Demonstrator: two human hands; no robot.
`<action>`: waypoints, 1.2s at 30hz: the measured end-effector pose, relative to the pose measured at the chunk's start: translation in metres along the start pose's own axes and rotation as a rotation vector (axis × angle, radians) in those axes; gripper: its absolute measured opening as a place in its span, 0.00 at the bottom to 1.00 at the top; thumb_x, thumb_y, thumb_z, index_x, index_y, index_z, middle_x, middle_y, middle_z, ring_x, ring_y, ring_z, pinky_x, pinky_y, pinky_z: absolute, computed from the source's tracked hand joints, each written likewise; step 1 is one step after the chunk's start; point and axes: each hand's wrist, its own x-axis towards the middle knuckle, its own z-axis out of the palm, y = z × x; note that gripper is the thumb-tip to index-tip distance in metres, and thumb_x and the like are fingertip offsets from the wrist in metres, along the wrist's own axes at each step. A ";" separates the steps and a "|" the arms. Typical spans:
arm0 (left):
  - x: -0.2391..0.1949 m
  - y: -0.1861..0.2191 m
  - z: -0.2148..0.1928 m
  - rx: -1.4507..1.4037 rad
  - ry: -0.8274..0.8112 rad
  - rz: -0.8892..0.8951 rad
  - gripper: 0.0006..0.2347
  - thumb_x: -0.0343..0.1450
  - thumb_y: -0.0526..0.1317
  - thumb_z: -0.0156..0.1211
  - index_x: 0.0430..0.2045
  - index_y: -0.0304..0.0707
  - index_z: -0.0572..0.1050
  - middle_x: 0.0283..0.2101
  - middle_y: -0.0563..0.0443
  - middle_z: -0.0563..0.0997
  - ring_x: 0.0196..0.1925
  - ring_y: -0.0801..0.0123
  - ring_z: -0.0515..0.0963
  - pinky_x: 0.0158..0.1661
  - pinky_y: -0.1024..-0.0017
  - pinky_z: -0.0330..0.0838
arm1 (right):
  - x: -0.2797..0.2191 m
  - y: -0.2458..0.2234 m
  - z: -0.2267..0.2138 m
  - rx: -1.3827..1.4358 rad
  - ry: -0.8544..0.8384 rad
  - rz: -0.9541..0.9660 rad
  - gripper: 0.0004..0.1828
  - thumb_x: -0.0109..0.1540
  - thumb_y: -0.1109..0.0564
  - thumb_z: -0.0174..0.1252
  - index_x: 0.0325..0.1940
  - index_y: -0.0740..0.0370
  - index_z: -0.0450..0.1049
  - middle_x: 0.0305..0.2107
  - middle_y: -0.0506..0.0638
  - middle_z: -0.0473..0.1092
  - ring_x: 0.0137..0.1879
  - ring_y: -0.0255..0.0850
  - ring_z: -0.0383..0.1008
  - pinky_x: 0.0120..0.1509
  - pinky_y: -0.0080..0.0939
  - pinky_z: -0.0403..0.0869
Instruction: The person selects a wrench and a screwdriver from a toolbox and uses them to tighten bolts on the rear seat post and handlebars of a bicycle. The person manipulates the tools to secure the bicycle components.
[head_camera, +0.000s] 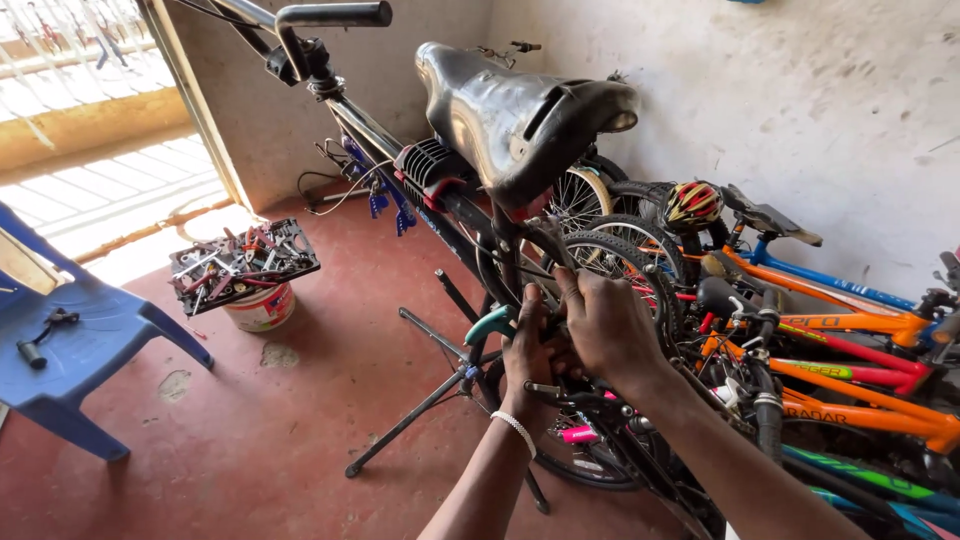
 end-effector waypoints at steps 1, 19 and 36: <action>-0.002 0.001 -0.001 -0.001 0.001 0.003 0.22 0.63 0.56 0.64 0.17 0.40 0.61 0.08 0.56 0.53 0.04 0.70 0.57 0.08 0.69 0.63 | -0.004 -0.003 -0.006 0.000 -0.001 -0.003 0.28 0.65 0.38 0.39 0.23 0.59 0.71 0.19 0.61 0.72 0.36 0.60 0.74 0.40 0.60 0.71; 0.001 0.003 -0.008 -0.031 -0.170 0.014 0.20 0.67 0.55 0.60 0.17 0.42 0.61 0.07 0.55 0.54 0.06 0.68 0.60 0.12 0.66 0.65 | 0.041 -0.053 -0.082 0.028 0.078 -0.475 0.09 0.59 0.63 0.52 0.24 0.65 0.73 0.09 0.56 0.67 0.20 0.53 0.72 0.29 0.45 0.70; 0.004 0.003 -0.004 -0.061 -0.202 0.043 0.20 0.69 0.53 0.59 0.15 0.42 0.60 0.06 0.54 0.54 0.05 0.68 0.59 0.10 0.65 0.67 | 0.041 -0.059 -0.087 0.038 -0.078 -0.487 0.16 0.63 0.66 0.45 0.21 0.72 0.70 0.11 0.63 0.65 0.16 0.47 0.68 0.22 0.37 0.68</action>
